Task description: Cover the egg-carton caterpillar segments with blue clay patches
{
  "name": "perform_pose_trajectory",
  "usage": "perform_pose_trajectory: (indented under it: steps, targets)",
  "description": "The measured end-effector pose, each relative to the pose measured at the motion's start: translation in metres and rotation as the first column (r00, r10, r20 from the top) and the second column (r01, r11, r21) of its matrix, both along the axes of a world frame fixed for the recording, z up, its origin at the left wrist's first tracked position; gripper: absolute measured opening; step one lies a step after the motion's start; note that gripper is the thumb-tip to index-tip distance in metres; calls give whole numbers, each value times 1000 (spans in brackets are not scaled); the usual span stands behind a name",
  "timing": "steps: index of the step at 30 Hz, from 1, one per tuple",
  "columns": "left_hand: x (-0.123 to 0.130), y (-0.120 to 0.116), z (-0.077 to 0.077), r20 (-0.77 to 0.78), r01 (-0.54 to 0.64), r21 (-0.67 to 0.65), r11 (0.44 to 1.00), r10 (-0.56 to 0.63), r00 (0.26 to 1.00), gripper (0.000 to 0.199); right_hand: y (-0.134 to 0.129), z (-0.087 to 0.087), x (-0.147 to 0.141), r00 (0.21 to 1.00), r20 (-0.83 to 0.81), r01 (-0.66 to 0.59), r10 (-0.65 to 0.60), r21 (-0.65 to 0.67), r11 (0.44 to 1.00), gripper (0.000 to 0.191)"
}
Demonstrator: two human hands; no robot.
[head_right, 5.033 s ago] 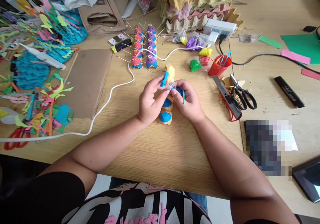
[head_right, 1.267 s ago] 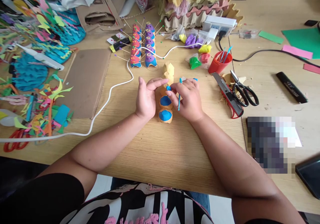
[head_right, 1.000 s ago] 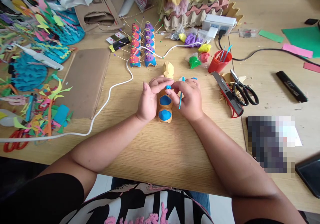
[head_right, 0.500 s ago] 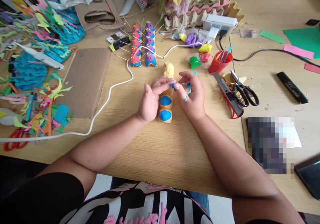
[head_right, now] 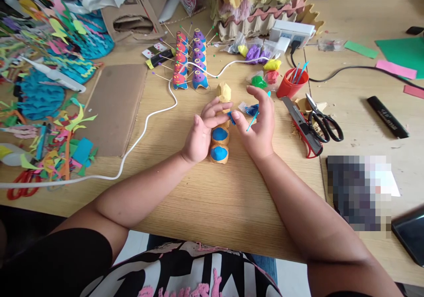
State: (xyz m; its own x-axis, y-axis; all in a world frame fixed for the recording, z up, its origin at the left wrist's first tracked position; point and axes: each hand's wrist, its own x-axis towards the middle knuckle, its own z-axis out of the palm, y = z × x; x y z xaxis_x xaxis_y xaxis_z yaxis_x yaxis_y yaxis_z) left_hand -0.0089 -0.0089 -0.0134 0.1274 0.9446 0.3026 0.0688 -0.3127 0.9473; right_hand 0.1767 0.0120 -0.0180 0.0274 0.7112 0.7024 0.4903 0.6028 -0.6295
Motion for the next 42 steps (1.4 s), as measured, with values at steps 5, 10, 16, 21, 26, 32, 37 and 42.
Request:
perform_pose_trajectory:
  steps: [5,10,16,21,26,32,37,42]
  targets:
    - [0,1,-2,49,17,10,1000,-17,999,89,0,0,0,999,30,30,-31,16,999,51]
    - [-2,2,-9,28,78,38,996,-79,996,90,-2,0,1,994,107,25,-30,55,998,62]
    - [-4,6,-21,-76,209,166,964,-199,977,95,8,-12,6,984,130,-126,121,30,992,87]
    - [-5,9,-28,-74,163,164,973,-153,985,100,12,-14,11,994,27,-111,110,48,993,79]
    - [-7,12,-34,-70,146,200,969,-134,988,98,13,-15,12,998,-20,-64,66,56,996,67]
    - [-7,13,-34,-118,133,220,966,-109,987,98,12,-17,11,999,-16,-37,37,-9,999,66]
    - [-6,10,-25,-212,134,297,946,-72,975,65,10,-10,9,996,91,8,-26,189,982,60]
    - [-4,12,-26,-235,65,342,937,19,972,42,9,-6,6,994,102,-56,35,214,975,61]
